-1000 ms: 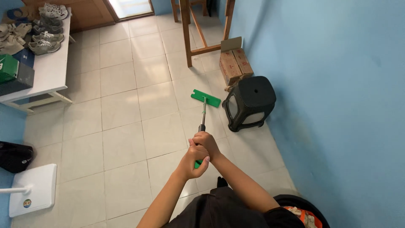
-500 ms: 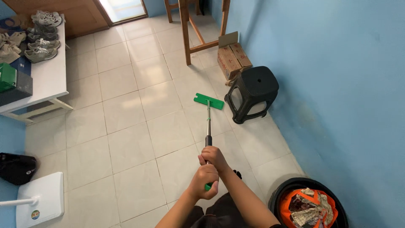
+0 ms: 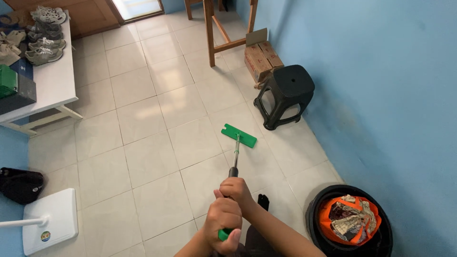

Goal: The person is using a flat mop to clean a tiled floor in a utility area.

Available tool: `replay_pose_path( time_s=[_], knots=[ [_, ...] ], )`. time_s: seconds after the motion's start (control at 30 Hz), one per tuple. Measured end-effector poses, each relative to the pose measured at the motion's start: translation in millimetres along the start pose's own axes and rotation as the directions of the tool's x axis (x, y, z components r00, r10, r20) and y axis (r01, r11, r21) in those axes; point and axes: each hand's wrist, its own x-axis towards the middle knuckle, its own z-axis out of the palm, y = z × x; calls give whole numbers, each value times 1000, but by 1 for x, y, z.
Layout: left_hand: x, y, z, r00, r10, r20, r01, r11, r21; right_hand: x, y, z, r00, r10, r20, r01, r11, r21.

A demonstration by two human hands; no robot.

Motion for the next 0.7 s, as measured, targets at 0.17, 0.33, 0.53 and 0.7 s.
replay_pose_path(
  time_s=[0.17, 0.33, 0.53, 0.7],
  knots=[
    [-34, -24, 17, 992, 75, -98, -76, 997, -5, -2, 10, 3, 959, -274, -70, 279, 956, 86],
    [-71, -67, 26, 986, 43, -163, -40, 999, 21, -26, 57, 12, 966, -260, 5, 260, 965, -22],
    [-139, -76, 41, 979, -197, -50, 203, 964, 170, -91, 78, 30, 970, -5, 242, 50, 983, -178],
    [-179, -38, 71, 943, -328, 54, 297, 904, 306, -146, 38, 35, 947, 157, 282, -94, 970, -225]
  ],
)
